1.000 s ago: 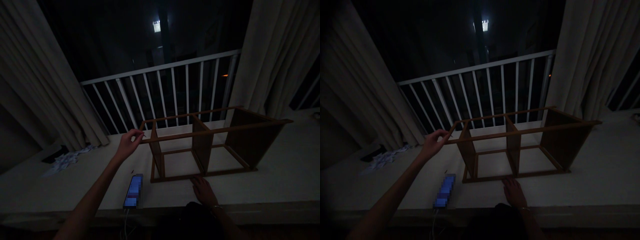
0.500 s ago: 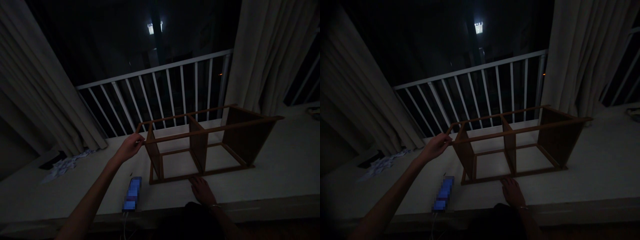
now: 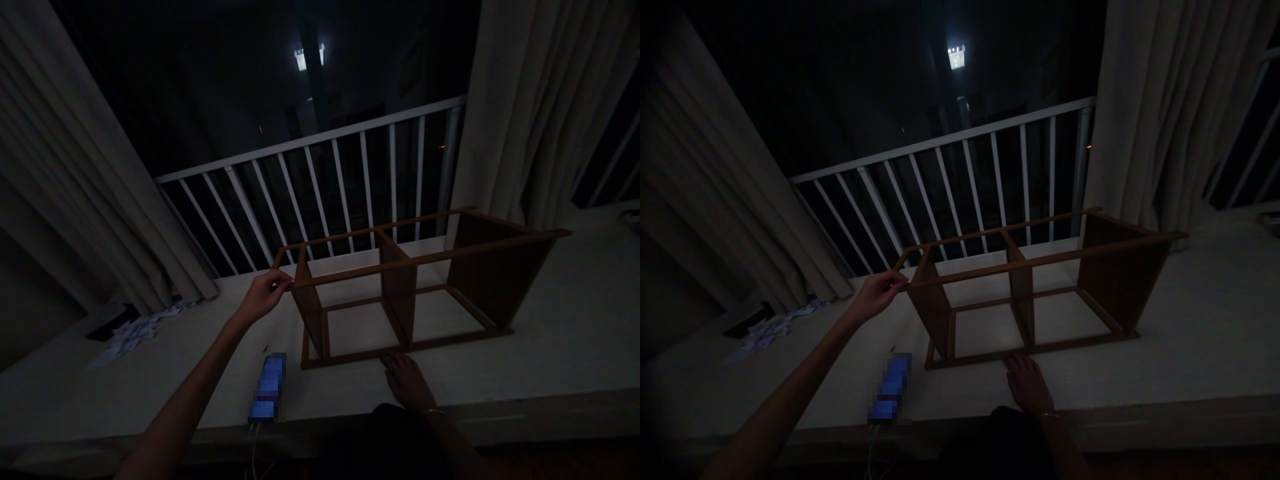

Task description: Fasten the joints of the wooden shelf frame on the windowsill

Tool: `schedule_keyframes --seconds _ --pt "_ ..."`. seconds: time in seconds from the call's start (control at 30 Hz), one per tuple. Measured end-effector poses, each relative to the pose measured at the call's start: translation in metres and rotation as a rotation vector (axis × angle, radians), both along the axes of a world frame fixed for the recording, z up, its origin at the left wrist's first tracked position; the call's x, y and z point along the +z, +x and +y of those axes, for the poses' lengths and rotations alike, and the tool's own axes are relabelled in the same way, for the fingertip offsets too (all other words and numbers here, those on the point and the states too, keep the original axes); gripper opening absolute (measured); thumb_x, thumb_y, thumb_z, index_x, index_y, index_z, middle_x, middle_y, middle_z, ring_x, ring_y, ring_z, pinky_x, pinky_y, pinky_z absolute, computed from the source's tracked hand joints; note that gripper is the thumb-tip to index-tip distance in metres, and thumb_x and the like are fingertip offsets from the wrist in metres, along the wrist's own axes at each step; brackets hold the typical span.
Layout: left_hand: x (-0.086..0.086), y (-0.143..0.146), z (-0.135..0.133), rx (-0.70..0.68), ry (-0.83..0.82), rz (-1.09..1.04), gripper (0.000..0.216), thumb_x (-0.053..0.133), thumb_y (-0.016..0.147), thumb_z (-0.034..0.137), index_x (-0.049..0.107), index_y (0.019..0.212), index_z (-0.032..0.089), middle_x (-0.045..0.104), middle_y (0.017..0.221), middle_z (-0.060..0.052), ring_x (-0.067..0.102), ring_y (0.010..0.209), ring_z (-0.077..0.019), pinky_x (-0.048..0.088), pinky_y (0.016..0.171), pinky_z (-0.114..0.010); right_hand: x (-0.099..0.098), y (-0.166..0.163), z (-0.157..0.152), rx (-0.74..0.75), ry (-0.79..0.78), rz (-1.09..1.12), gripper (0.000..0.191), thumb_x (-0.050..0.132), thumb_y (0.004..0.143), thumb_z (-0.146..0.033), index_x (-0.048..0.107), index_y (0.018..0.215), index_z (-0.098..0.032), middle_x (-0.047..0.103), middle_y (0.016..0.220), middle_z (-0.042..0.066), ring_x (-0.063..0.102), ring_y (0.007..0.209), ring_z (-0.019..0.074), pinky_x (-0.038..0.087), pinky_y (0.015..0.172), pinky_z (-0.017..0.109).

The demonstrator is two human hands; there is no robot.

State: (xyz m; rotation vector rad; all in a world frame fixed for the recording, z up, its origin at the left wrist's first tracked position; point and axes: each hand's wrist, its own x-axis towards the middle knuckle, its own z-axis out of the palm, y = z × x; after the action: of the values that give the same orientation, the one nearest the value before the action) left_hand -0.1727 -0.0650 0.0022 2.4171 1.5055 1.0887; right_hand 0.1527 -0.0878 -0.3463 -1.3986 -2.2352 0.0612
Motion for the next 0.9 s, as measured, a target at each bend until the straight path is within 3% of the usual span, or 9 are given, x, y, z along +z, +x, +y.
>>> schedule_keyframes --seconds 0.13,0.37,0.63,0.9 --pt "0.003 0.001 -0.002 -0.013 -0.008 0.042 0.019 0.048 0.077 0.029 0.061 0.082 0.015 0.063 0.079 -0.005 0.057 0.071 -0.0139 0.046 0.066 -0.025 -0.001 0.0 0.0 -0.004 -0.009 -0.015 0.04 0.034 0.081 -0.028 0.048 0.119 -0.027 0.046 0.123 0.006 0.039 0.112 0.0221 0.029 0.092 0.04" --pt "0.0 0.0 -0.004 0.018 -0.056 -0.066 0.022 0.05 0.076 0.032 0.061 0.081 0.015 0.064 0.081 -0.005 0.059 0.074 -0.015 0.046 0.069 -0.026 0.003 0.0 -0.001 -0.01 -0.02 -0.024 0.04 0.033 0.082 -0.029 0.047 0.119 -0.027 0.046 0.123 0.006 0.038 0.113 0.022 0.029 0.092 0.041" --pt "-0.001 0.003 -0.007 0.033 0.022 -0.007 0.022 0.05 0.077 0.034 0.061 0.084 0.016 0.064 0.084 -0.005 0.058 0.071 -0.0137 0.047 0.065 -0.025 0.006 0.0 -0.003 -0.001 -0.013 -0.022 0.039 0.033 0.082 -0.027 0.048 0.118 -0.025 0.046 0.124 0.006 0.038 0.113 0.0219 0.028 0.093 0.04" --pt "-0.001 -0.005 -0.014 -0.124 -0.069 0.06 0.032 0.049 0.074 0.023 0.053 0.105 0.017 0.058 0.105 -0.007 0.055 0.098 -0.0177 0.044 0.089 -0.034 0.005 0.001 -0.002 -0.001 0.001 0.005 0.04 0.035 0.081 -0.026 0.048 0.119 -0.026 0.046 0.124 0.006 0.038 0.112 0.0222 0.028 0.094 0.041"
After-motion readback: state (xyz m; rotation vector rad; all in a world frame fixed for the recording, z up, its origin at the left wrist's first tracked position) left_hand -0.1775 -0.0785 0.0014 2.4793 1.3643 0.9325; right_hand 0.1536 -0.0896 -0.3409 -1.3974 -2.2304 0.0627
